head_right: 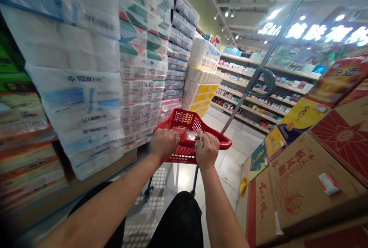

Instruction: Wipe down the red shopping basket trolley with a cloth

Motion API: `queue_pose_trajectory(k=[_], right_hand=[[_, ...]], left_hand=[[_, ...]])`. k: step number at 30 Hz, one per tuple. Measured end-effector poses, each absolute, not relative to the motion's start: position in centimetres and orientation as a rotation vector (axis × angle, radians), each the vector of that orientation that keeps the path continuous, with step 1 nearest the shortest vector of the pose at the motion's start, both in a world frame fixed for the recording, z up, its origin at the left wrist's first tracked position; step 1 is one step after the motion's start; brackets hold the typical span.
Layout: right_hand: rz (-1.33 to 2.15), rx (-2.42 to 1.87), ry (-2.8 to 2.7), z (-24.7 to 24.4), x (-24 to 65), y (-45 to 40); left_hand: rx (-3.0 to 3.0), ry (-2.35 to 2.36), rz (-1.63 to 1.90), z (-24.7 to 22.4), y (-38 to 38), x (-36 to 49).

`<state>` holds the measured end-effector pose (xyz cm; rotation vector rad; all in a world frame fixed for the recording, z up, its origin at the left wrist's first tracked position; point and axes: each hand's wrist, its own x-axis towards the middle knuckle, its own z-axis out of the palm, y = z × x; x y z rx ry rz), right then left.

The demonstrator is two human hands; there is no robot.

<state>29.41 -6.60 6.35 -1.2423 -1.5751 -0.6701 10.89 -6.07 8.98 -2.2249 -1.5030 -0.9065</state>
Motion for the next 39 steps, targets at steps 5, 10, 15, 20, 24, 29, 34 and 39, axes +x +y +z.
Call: queue_pose_trajectory(k=[5, 10, 15, 20, 24, 29, 34, 39], right_hand=[[-0.627, -1.273, -1.506, 6.2, 30.1, -5.4], [-0.619, -1.295, -1.534, 6.3, 30.6, -4.9], [-0.601, -1.356, -1.503, 6.6, 27.3, -5.0], [-0.578, -1.221, -1.870, 7.4, 22.8, -6.1], [-0.566, -1.205, -1.862, 7.8, 24.6, -5.8], [-0.558, -1.317, -1.623, 7.5, 26.0, -5.0], [-0.568, -1.268, -1.792, 7.2, 22.4, -5.9], [-0.560, -1.208, -1.862, 7.7, 25.1, -6.2]], left_hand=[[-2.296, -1.461, -0.851, 9.6, -5.3, 10.2], [-2.212, -1.450, -0.883, 9.2, -4.0, 7.8], [-2.134, -1.495, -0.949, 8.1, -3.2, 8.0], [-2.130, -1.478, -0.992, 7.6, -3.1, 8.5], [-2.107, -1.494, -1.000, 7.4, -3.2, 8.3], [-2.066, -1.557, -1.043, 7.3, -3.2, 9.0], [-2.069, -1.555, -1.041, 7.6, -3.5, 9.8], [-2.108, -1.518, -1.029, 7.7, -4.1, 9.4]])
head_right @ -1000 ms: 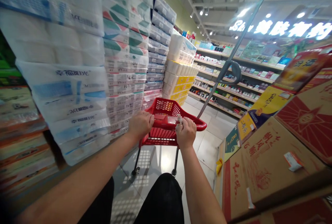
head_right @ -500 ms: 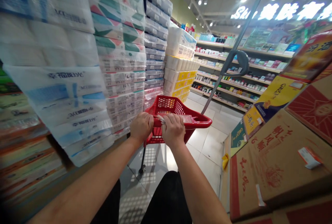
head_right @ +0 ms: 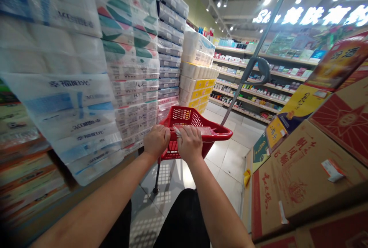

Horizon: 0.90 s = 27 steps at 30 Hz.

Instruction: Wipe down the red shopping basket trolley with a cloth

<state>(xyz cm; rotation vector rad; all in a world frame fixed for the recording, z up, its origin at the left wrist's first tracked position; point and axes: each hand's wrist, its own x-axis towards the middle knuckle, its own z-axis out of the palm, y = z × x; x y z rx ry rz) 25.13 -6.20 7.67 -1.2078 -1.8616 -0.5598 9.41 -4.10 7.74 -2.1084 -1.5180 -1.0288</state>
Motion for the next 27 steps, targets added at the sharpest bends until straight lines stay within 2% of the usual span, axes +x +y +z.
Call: queue_pose_trajectory(k=[4, 7, 12, 15, 23, 27], right_hand=[[-0.565, -1.286, -1.632, 7.4, 28.6, -5.4], [-0.583, -1.321, -1.571, 7.0, 27.4, -5.3], [-0.585, -1.228, -1.792, 7.0, 22.5, -6.6], [-0.523, -1.221, -1.895, 7.8, 22.5, -7.2], [-0.464, -1.689, -1.933, 11.2, 23.6, -4.7], [-0.423, -1.695, -2.060, 11.6, 23.0, -4.4]], left_hand=[[-2.087, -1.514, -1.051, 7.5, -4.4, 9.6], [-2.055, -1.530, -1.077, 7.4, -4.4, 10.2], [-2.064, -1.457, -1.116, 7.3, -4.2, 10.5], [-2.057, -1.393, -1.130, 7.1, -4.1, 10.2], [-2.070, -1.342, -1.180, 6.5, -4.4, 10.6], [-2.066, -1.349, -1.160, 6.6, -4.5, 10.9]])
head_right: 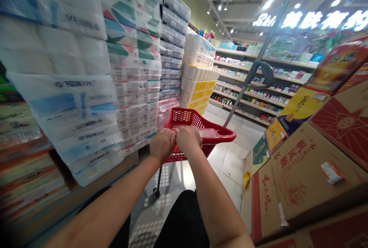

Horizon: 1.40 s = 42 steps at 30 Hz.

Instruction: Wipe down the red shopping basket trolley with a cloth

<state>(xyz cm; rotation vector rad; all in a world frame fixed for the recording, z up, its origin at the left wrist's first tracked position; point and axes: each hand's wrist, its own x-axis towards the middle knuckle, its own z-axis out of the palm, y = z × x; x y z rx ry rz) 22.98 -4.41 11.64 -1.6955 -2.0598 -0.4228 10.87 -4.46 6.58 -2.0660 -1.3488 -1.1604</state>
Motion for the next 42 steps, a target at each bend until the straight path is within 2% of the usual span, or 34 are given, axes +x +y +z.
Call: queue_pose_trajectory(k=[9, 15, 24, 29, 37, 42], right_hand=[[-0.712, -1.080, -1.795, 5.4, 23.9, -7.7], [-0.579, -1.300, -1.838, 8.4, 23.6, -6.1], [-0.709, -1.055, -1.823, 5.5, 24.1, -7.3], [-0.567, -1.320, -1.751, 7.8, 23.5, -6.3], [-0.919, -1.008, -1.758, 2.7, 24.2, -6.2], [-0.715, -1.150, -1.808, 5.9, 24.2, -6.0]], left_hand=[[-1.994, -1.356, -1.185, 6.2, -4.7, 10.5], [-2.022, -1.363, -1.167, 6.6, -4.8, 10.6], [-2.015, -1.356, -1.198, 6.5, -4.7, 10.2], [-2.034, -1.345, -1.172, 6.6, -4.4, 10.3], [-2.051, -1.390, -1.192, 6.3, -4.4, 10.1], [-2.061, -1.368, -1.233, 6.5, -4.1, 10.1]])
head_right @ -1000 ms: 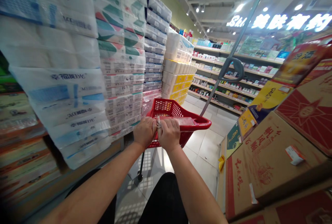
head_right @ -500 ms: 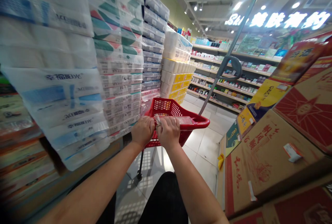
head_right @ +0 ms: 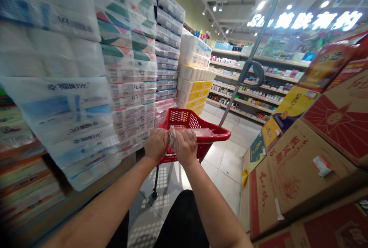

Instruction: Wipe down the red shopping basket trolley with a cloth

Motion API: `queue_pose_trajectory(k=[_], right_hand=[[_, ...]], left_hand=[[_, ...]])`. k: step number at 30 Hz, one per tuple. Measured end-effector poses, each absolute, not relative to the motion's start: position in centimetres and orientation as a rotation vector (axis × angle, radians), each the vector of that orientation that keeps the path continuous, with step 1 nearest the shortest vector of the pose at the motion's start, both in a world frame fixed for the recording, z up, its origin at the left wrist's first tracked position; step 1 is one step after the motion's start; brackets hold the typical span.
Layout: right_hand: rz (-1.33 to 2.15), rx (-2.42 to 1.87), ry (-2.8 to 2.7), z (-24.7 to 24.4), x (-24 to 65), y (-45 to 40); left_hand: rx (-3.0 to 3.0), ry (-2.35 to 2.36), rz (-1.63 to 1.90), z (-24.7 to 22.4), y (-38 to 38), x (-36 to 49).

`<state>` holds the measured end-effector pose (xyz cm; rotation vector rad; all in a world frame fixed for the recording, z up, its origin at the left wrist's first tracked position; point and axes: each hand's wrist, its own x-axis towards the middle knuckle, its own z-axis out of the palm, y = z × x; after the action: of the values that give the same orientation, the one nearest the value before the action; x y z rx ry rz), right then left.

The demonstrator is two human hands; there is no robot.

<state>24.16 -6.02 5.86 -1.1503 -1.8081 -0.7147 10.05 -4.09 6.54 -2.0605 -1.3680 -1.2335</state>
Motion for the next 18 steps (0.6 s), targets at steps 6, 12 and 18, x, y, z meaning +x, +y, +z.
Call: queue_pose_trajectory(k=[6, 12, 18], right_hand=[[-0.762, -1.176, -1.774, 5.5, 23.1, -6.6], [-0.648, -1.183, -1.886, 6.8, 23.6, -6.1], [-0.661, -1.208, -1.730, 6.8, 23.9, -6.4]], left_hand=[[-2.054, -1.365, -1.201, 6.4, -4.0, 9.8], [-2.054, -1.404, -1.177, 6.5, -4.2, 9.3], [-2.047, -1.423, -1.139, 6.4, -4.6, 8.9]])
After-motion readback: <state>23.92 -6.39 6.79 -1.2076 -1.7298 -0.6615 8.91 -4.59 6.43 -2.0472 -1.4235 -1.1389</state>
